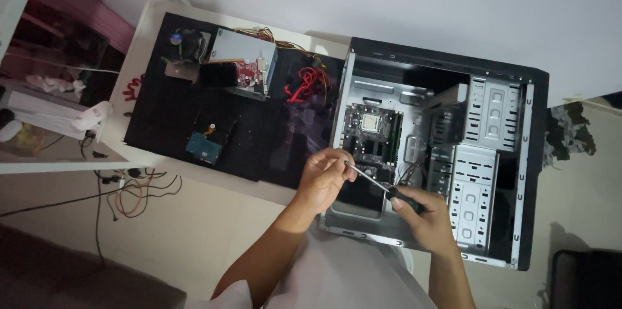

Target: Aligning a motherboard inside a computer case and securing it with screws using a screwdriver.

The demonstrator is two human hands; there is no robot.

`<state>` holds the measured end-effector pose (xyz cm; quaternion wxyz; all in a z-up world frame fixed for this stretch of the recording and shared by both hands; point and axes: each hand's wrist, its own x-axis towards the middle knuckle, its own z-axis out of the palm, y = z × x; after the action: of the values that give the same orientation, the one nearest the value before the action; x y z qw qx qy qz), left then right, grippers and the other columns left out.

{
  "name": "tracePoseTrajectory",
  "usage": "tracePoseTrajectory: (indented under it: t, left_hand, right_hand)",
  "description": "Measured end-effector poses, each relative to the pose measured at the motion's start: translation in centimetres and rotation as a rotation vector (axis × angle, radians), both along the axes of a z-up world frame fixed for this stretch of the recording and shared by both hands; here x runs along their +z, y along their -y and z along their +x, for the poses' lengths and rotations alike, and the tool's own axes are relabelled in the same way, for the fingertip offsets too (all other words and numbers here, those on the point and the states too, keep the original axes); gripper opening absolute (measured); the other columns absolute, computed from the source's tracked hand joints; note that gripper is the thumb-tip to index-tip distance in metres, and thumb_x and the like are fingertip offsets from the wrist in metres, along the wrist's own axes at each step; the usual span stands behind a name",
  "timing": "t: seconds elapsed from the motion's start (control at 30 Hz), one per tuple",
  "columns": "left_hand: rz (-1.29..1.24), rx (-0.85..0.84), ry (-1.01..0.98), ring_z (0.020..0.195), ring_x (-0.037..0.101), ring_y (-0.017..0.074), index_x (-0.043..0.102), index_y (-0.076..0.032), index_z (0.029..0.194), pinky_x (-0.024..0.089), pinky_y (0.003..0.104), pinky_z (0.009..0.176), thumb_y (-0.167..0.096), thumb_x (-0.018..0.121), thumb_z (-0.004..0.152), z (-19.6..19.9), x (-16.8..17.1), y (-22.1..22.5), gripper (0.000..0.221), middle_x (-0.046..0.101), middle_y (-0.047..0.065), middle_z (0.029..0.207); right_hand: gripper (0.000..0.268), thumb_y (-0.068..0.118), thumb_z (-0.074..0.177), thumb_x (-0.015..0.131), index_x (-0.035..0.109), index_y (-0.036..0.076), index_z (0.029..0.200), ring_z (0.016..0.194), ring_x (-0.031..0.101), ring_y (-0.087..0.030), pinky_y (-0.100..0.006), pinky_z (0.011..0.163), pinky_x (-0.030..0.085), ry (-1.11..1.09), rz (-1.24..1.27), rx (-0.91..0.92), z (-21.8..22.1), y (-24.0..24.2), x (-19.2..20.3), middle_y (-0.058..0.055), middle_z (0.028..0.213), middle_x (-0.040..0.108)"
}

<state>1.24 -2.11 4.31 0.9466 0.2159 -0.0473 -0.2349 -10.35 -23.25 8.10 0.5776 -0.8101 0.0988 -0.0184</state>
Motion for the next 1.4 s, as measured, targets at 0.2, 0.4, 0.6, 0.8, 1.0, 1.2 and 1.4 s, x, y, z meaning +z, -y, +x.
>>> tracePoseTrajectory:
  t: [0.2,0.4,0.6,0.8,1.0,1.2,1.4]
  left_hand:
    - [0.063,0.018,0.007,0.071,0.062,0.0209,0.072,0.0,0.102,0.054,0.033,0.069,-0.005,0.073,0.094,0.2,0.1,-0.1,0.01,0.069,0.016,0.094]
    - [0.147,0.03,0.011,0.069,0.061,0.0206,0.073,-0.001,0.102,0.052,0.033,0.068,-0.004,0.07,0.095,0.3,0.7,-0.1,0.008,0.069,0.014,0.091]
    - [0.233,0.059,0.006,0.071,0.062,0.0201,0.074,0.002,0.105,0.055,0.03,0.07,-0.002,0.075,0.09,0.4,0.5,0.1,0.015,0.071,0.012,0.089]
    - [0.404,0.086,0.0,0.069,0.063,0.0179,0.074,0.003,0.106,0.054,0.029,0.07,-0.007,0.076,0.089,0.5,-0.5,-0.3,0.02,0.073,0.011,0.09]
    - [0.308,0.094,-0.011,0.071,0.057,0.0206,0.073,0.006,0.11,0.049,0.031,0.069,-0.006,0.073,0.093,0.7,0.0,-0.2,0.021,0.067,0.014,0.085]
    - [0.437,0.098,-0.069,0.064,0.059,0.0165,0.073,0.003,0.102,0.05,0.028,0.062,-0.007,0.074,0.091,1.0,0.8,0.5,0.015,0.069,0.012,0.084]
    - [0.384,0.059,-0.088,0.063,0.058,0.0159,0.073,0.003,0.103,0.05,0.031,0.061,-0.008,0.074,0.092,0.8,1.1,1.0,0.016,0.07,0.011,0.087]
  right_hand:
    - [0.021,0.017,0.087,0.075,0.082,0.007,0.104,0.087,0.076,-0.013,-0.028,0.079,0.061,0.028,0.022,0.005,0.3,-0.4,0.3,-0.005,0.101,0.083]
    - [0.021,0.017,0.088,0.075,0.081,0.007,0.105,0.085,0.074,-0.011,-0.026,0.078,0.06,0.035,0.015,-0.003,0.3,-0.5,0.4,-0.004,0.1,0.082]
    - [0.02,0.019,0.088,0.075,0.082,0.007,0.103,0.086,0.075,-0.012,-0.027,0.078,0.06,0.019,0.001,-0.026,0.1,-0.5,0.1,-0.003,0.099,0.083]
    - [0.018,0.022,0.094,0.069,0.078,0.009,0.086,0.076,0.07,-0.01,-0.026,0.075,0.052,-0.049,0.053,0.039,0.7,-1.0,1.0,0.002,0.08,0.078]
    - [0.044,0.033,0.104,0.05,0.072,0.005,0.079,0.05,0.049,-0.008,-0.023,0.049,0.038,-0.164,0.284,0.131,0.5,-2.9,0.8,-0.001,0.067,0.068]
    - [0.039,0.029,0.106,0.048,0.064,0.007,0.078,0.046,0.05,-0.01,-0.023,0.043,0.037,-0.102,0.407,0.141,0.3,-5.5,1.7,-0.003,0.062,0.058]
    - [0.039,0.032,0.106,0.049,0.066,0.007,0.081,0.043,0.05,-0.01,-0.023,0.039,0.037,-0.071,0.403,0.1,0.0,-5.7,1.4,-0.001,0.065,0.063]
